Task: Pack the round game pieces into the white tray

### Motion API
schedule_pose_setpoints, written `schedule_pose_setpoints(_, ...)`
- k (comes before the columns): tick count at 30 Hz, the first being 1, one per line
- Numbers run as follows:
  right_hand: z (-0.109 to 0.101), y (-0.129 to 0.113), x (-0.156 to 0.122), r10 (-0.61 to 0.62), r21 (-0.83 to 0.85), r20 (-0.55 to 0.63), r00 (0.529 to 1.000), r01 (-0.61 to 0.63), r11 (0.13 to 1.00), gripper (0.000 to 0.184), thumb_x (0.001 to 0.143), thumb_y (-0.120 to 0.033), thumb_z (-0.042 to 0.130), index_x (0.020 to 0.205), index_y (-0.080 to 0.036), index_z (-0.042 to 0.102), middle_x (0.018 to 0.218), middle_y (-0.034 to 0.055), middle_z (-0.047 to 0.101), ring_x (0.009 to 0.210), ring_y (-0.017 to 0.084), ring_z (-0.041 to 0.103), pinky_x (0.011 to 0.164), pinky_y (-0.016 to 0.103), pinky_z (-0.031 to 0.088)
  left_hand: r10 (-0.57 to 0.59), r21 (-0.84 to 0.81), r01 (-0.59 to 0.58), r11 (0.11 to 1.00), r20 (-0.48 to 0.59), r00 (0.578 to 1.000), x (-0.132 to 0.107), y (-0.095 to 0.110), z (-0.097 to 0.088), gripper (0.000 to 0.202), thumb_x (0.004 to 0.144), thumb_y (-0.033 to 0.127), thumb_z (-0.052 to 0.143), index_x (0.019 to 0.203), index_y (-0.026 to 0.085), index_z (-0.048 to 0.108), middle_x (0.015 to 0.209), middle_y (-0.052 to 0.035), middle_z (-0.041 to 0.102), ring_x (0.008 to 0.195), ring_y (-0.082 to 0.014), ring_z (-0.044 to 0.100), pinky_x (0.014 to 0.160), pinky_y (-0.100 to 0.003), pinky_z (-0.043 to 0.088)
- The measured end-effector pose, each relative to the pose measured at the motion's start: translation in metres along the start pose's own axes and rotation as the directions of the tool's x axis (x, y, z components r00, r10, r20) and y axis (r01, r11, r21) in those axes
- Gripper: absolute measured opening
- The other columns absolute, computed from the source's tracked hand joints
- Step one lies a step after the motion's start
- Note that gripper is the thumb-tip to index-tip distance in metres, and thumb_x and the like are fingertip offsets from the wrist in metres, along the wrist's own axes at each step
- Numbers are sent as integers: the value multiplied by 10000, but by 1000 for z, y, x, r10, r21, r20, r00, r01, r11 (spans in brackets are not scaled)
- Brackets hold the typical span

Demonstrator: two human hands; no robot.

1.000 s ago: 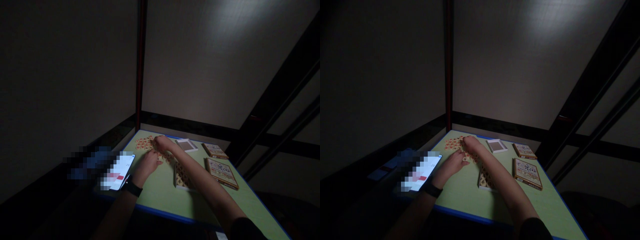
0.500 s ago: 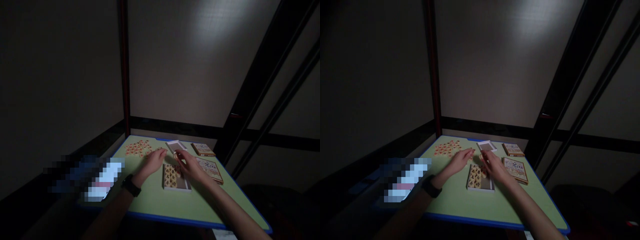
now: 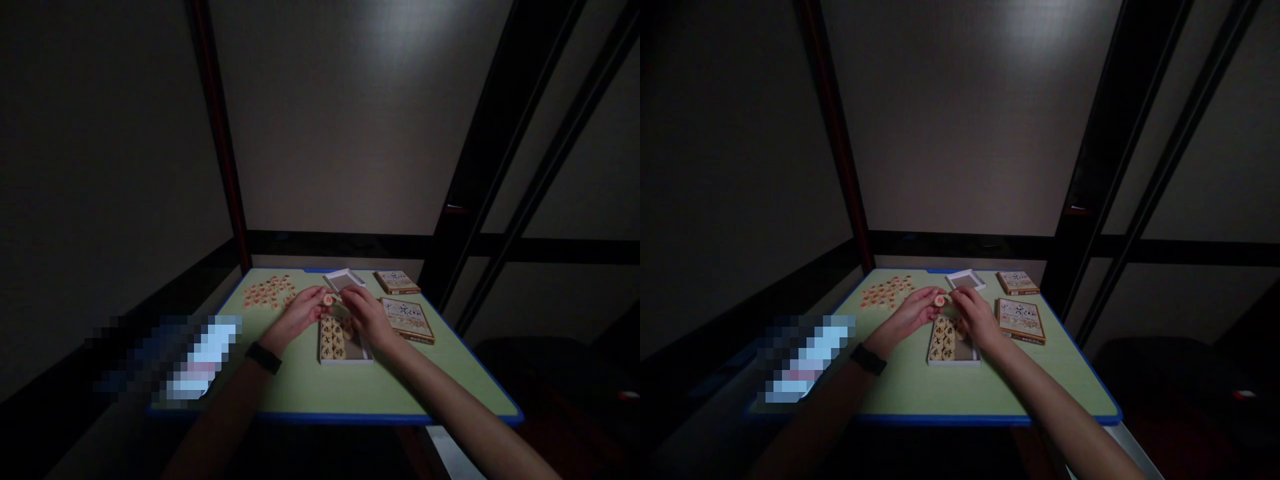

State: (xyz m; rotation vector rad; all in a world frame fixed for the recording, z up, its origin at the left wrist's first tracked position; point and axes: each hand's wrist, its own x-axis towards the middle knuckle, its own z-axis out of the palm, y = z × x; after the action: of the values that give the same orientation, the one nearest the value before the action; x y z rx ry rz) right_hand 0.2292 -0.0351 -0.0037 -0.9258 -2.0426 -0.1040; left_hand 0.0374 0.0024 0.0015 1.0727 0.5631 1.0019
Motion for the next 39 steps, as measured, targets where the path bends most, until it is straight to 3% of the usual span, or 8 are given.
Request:
schedule_pose_setpoints(4,-1,6,1,-41,28,-94,995,43,999,295,953,-163,458,1200,-210,612,1179,123,624,1072,223,615,861,346,539,26,-32,-26,999,-8,1000,-1,5,-2,268,761,320,797,863,129,640,840,-36,664,704,-88,607,681,-191,480)
schedule_pose_setpoints(8,-1,9,2,-89,-11,-149,985,89,996,283,950,-164,484,1201,-221,602,1089,108,659,958,217,645,792,347,556,34,-41,-34,999,13,999,-2,5,-2,311,685,232,850,923,127,679,879,-50,689,791,-114,640,767,-212,490)
schedule_pose_setpoints(11,-3,6,1,-72,-73,-128,989,63,995,230,968,-263,512,1167,-203,609,986,93,673,809,198,647,705,321,551,22,-44,-21,999,38,999,-5,6,-2,342,663,189,857,957,135,689,891,-55,700,837,-141,658,823,-249,500)
schedule_pose_setpoints(15,-4,-1,-1,-81,-170,-73,994,67,983,260,979,-360,502,1106,-176,634,895,88,672,776,204,637,656,307,525,-25,-31,29,999,101,995,-11,9,1,356,696,201,842,1005,149,673,923,-63,698,880,-165,667,884,-304,506)
schedule_pose_setpoints(22,-5,-6,-2,-164,-335,-110,980,119,935,328,991,-410,482,1084,-156,668,957,123,685,873,225,633,732,321,510,-52,-38,57,998,136,989,-14,10,4,381,665,201,864,975,150,649,960,-55,683,877,-158,666,886,-313,522)
schedule_pose_setpoints(26,-4,-8,-2,-178,-412,-2,984,161,897,352,987,-433,487,1047,-153,692,978,138,682,844,223,616,716,322,486,-66,-14,69,998,141,988,-12,7,0,442,615,222,894,960,150,627,920,-42,679,848,-154,668,839,-290,527)
schedule_pose_setpoints(31,-2,-12,-2,-195,-407,36,980,193,893,356,983,-445,490,1017,-153,691,931,129,680,816,223,606,712,325,482,-120,20,119,993,156,980,-12,7,-1,502,596,257,911,970,152,593,830,-12,667,789,-136,672,822,-273,522)
schedule_pose_setpoints(39,-1,-16,-2,-210,-211,-132,969,179,961,372,942,-344,556,1269,-169,584,1102,147,680,1012,268,615,864,416,526,-38,-22,41,999,107,993,-14,9,4,504,601,290,909,918,177,533,870,-9,644,836,-145,660,822,-279,520)
